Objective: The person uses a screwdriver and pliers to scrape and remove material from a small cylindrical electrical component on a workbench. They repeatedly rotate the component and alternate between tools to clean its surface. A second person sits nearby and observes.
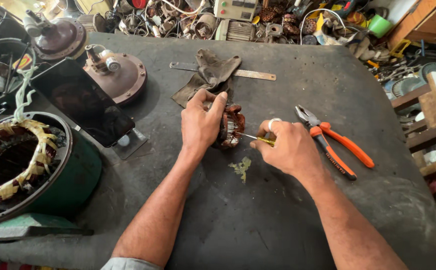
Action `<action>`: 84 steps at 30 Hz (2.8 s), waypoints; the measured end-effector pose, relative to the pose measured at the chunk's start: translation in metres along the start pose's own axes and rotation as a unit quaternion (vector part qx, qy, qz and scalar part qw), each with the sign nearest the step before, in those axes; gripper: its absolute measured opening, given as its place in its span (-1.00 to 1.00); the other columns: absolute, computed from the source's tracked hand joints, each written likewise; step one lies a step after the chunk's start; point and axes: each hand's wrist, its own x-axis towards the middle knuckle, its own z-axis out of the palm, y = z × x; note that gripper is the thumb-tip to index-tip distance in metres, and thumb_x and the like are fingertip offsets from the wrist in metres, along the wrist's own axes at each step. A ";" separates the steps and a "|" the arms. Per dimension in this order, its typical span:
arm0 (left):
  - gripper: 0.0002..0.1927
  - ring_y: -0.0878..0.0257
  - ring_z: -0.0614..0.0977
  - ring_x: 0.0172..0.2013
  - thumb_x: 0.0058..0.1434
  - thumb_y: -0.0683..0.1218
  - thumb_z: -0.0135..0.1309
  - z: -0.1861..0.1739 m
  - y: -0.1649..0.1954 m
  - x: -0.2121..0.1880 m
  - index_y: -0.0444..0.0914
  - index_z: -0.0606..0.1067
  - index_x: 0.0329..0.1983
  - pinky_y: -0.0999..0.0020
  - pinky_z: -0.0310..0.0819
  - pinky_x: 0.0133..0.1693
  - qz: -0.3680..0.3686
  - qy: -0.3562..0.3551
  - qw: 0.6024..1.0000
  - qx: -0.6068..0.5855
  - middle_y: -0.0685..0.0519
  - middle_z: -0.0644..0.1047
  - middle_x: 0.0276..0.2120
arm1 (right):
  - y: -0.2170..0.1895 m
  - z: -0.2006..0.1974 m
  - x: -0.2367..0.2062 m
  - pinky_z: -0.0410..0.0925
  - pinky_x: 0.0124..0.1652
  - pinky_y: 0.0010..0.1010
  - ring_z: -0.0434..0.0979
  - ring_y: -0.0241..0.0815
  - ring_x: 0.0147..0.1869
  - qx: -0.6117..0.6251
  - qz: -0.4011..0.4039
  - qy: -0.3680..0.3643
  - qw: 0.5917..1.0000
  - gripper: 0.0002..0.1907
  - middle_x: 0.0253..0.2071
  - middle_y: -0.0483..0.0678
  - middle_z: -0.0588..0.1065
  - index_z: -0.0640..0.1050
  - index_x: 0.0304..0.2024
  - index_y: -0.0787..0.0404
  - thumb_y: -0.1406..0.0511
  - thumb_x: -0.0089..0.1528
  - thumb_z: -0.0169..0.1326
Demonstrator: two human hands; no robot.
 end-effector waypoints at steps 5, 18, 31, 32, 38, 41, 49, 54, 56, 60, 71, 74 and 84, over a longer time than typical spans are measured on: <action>-0.56 0.16 0.67 -0.48 0.19 0.21 0.11 -0.001 -0.002 0.001 -0.27 0.58 -0.25 0.20 0.51 -0.34 -0.021 -0.020 0.999 -0.022 -0.09 0.63 -0.55 | 0.001 0.007 0.001 0.45 -0.22 -0.18 0.67 0.07 -0.24 -0.022 0.022 -0.011 0.999 -0.74 -0.32 0.07 0.63 0.66 -0.28 0.19 0.21 0.04 0.34; -0.54 0.15 0.69 -0.34 0.22 0.22 0.11 0.000 -0.018 0.012 -0.29 0.58 -0.24 0.24 0.52 -0.20 -0.023 -0.009 0.999 -0.022 -0.12 0.66 -0.42 | 0.002 0.011 0.000 0.45 -0.28 -0.20 0.66 0.06 -0.31 -0.025 0.004 0.009 1.000 -0.78 -0.40 0.06 0.63 0.66 -0.30 0.15 0.21 0.05 0.33; -0.54 0.05 0.68 -0.33 0.20 0.23 0.12 0.002 -0.005 0.000 -0.26 0.60 -0.25 0.17 0.49 -0.20 -0.018 0.007 1.000 0.009 -0.16 0.64 -0.43 | 0.003 0.018 0.002 0.44 -0.33 -0.15 0.64 0.08 -0.35 -0.057 -0.049 0.064 0.995 -0.81 -0.45 0.04 0.61 0.66 -0.32 0.11 0.24 0.04 0.34; -0.54 0.07 0.69 -0.32 0.20 0.23 0.12 0.001 -0.006 0.004 -0.27 0.60 -0.25 0.18 0.50 -0.19 -0.014 0.011 1.000 -0.005 -0.15 0.65 -0.42 | 0.003 0.017 0.001 0.43 -0.34 -0.15 0.64 0.07 -0.35 -0.056 -0.047 0.067 0.995 -0.82 -0.45 0.04 0.61 0.66 -0.33 0.11 0.23 0.04 0.34; -0.52 0.07 0.71 -0.30 0.19 0.24 0.11 -0.002 -0.017 0.013 -0.29 0.58 -0.26 0.19 0.53 -0.17 -0.044 0.003 0.998 -0.044 -0.14 0.66 -0.40 | 0.001 0.018 -0.002 0.41 -0.35 -0.18 0.62 0.07 -0.35 -0.070 -0.081 0.098 0.989 -0.83 -0.42 0.01 0.60 0.68 -0.33 0.10 0.26 0.03 0.34; -0.52 0.06 0.70 -0.29 0.19 0.24 0.11 0.000 -0.019 0.013 -0.28 0.59 -0.25 0.19 0.52 -0.15 -0.039 0.004 0.999 -0.036 -0.14 0.66 -0.39 | 0.000 0.017 -0.003 0.41 -0.35 -0.18 0.62 0.06 -0.36 -0.075 -0.086 0.098 0.989 -0.83 -0.42 0.01 0.60 0.68 -0.32 0.10 0.27 0.03 0.34; -0.51 0.04 0.70 -0.27 0.18 0.26 0.10 0.001 -0.018 0.012 -0.28 0.59 -0.25 0.18 0.51 -0.13 -0.032 0.011 0.999 -0.027 -0.14 0.66 -0.38 | -0.005 0.014 -0.004 0.40 -0.36 -0.16 0.61 0.08 -0.37 -0.082 -0.083 0.096 0.988 -0.82 -0.45 0.02 0.59 0.68 -0.33 0.10 0.27 0.01 0.35; -0.51 0.00 0.71 -0.30 0.18 0.26 0.11 0.001 -0.015 0.011 -0.27 0.58 -0.24 0.16 0.51 -0.14 -0.047 0.006 0.999 -0.011 -0.17 0.65 -0.43 | -0.004 0.016 -0.006 0.40 -0.37 -0.15 0.60 0.09 -0.37 -0.088 -0.098 0.110 0.985 -0.83 -0.44 0.03 0.59 0.67 -0.35 0.11 0.28 0.00 0.34; -0.51 0.01 0.72 -0.29 0.17 0.27 0.10 0.002 -0.013 0.008 -0.26 0.59 -0.25 0.14 0.53 -0.16 -0.022 0.013 0.999 -0.022 -0.15 0.66 -0.40 | -0.001 0.018 -0.006 0.41 -0.35 -0.14 0.60 0.10 -0.36 -0.101 -0.092 0.105 0.985 -0.86 -0.44 0.02 0.59 0.67 -0.37 0.10 0.28 0.02 0.33; -0.50 0.06 0.79 -0.31 0.14 0.29 0.07 0.006 -0.011 -0.001 -0.24 0.57 -0.25 0.16 0.61 -0.18 -0.028 -0.015 0.997 -0.074 -0.13 0.70 -0.43 | 0.007 0.024 -0.005 0.42 -0.32 -0.12 0.62 0.13 -0.33 -0.137 -0.088 0.101 0.981 -0.82 -0.42 0.04 0.59 0.68 -0.31 0.08 0.29 0.01 0.31; -0.47 0.00 0.69 -0.37 0.24 0.22 0.18 0.012 -0.075 0.048 -0.39 0.60 -0.34 0.07 0.48 -0.25 -0.055 -0.010 0.973 -0.223 -0.24 0.63 -0.37 | 0.006 0.058 -0.001 0.46 -0.26 -0.11 0.66 0.13 -0.27 -0.006 0.008 0.093 0.996 -0.76 -0.38 0.05 0.60 0.61 -0.24 0.13 0.16 0.14 0.29; -0.49 0.00 0.69 -0.32 0.23 0.24 0.17 0.005 -0.065 0.043 -0.33 0.62 -0.28 0.11 0.48 -0.22 -0.034 0.008 0.986 -0.164 -0.24 0.63 -0.34 | -0.001 0.066 -0.008 0.45 -0.20 -0.07 0.64 0.20 -0.22 -0.133 0.025 0.080 0.988 -0.75 -0.37 0.08 0.62 0.62 -0.16 0.10 0.13 0.20 0.28; -0.49 -0.01 0.74 -0.32 0.14 0.27 0.13 -0.003 -0.021 0.010 -0.27 0.63 -0.26 0.14 0.58 -0.22 -0.005 0.001 0.996 -0.086 -0.13 0.68 -0.43 | 0.019 0.063 0.016 0.46 -0.19 -0.15 0.69 0.00 -0.25 0.069 0.112 -0.056 0.990 -0.69 -0.31 0.12 0.66 0.59 -0.19 0.26 0.20 0.12 0.25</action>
